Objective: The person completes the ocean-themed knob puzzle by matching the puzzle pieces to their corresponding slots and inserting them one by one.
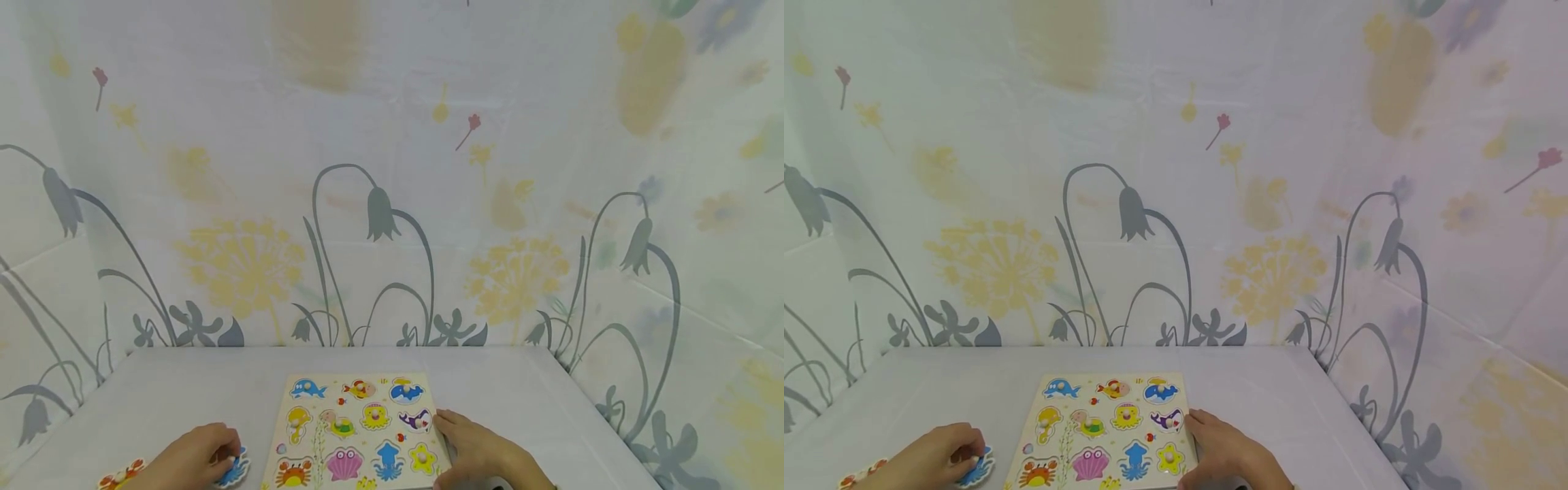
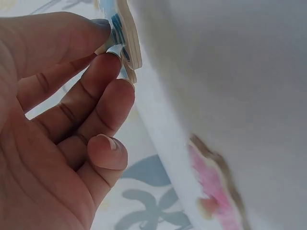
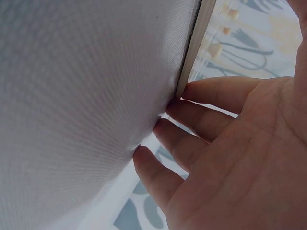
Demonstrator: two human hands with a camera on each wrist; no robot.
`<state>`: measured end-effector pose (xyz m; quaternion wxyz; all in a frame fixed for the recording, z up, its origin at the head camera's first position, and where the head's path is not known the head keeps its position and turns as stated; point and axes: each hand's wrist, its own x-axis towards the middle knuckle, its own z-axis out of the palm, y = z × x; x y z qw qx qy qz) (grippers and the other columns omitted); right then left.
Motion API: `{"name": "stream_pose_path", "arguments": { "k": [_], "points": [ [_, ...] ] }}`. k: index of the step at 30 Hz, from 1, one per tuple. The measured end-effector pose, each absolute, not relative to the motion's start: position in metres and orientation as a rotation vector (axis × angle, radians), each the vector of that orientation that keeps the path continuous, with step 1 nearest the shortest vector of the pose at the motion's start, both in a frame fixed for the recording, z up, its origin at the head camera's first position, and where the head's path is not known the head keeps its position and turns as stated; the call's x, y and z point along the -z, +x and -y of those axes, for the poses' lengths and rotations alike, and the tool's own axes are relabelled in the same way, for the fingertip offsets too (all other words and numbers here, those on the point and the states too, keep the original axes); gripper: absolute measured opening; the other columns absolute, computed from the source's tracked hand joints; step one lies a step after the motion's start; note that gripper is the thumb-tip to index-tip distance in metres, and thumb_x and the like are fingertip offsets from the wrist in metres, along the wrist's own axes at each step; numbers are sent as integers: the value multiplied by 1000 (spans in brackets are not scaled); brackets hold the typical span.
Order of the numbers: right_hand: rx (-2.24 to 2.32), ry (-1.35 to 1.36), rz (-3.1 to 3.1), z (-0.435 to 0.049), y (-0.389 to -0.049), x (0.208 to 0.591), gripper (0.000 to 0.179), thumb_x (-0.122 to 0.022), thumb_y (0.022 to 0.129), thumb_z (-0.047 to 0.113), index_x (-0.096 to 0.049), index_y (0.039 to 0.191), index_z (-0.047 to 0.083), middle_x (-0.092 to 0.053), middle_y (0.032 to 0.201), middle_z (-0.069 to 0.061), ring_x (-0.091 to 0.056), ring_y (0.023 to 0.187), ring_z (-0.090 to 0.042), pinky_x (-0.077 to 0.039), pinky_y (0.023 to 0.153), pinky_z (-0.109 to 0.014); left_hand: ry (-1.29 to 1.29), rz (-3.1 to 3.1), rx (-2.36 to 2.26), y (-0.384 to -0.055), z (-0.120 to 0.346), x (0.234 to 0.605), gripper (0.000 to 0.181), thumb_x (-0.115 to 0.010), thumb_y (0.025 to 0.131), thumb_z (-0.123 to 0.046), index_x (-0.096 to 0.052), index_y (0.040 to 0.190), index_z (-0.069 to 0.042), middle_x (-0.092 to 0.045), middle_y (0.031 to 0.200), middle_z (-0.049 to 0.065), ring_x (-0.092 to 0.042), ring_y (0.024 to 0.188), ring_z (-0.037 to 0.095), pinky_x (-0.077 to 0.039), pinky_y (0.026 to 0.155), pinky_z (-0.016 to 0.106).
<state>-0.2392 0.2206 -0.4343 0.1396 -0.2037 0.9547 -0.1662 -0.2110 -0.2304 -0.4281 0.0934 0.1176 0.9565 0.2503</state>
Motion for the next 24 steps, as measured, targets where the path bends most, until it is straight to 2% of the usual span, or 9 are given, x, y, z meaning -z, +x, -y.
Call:
{"name": "stream_pose_path", "arguments": {
  "k": [3,11,24],
  "points": [
    [476,-591,-2762,-220,-239,433,106,-79,61,59,-41,143,4,-38,148,-10,-34,136,-33,-32,104,-53,422,-2849,-744,-212,225,426,10,-73,81,-17,-64,86,-16,-53,77,-5,-47,73,14,-46,69,32],
    [475,-574,-2772,-222,-238,435,106,-79,60,60,-41,143,4,-38,148,-11,-33,136,-35,-30,105,-55,811,-2860,-754,-217,200,423,9,-71,84,-20,-62,84,-21,-47,75,-14,-42,67,3,-42,62,27],
    [480,-571,-2767,-221,-241,437,106,-80,59,60,-42,143,6,-38,148,-10,-33,136,-34,-30,105,-54,963,-2817,-795,-223,141,415,8,-70,85,-18,-63,83,-23,-48,75,-17,-44,70,2,-42,64,26]
  ]
}}
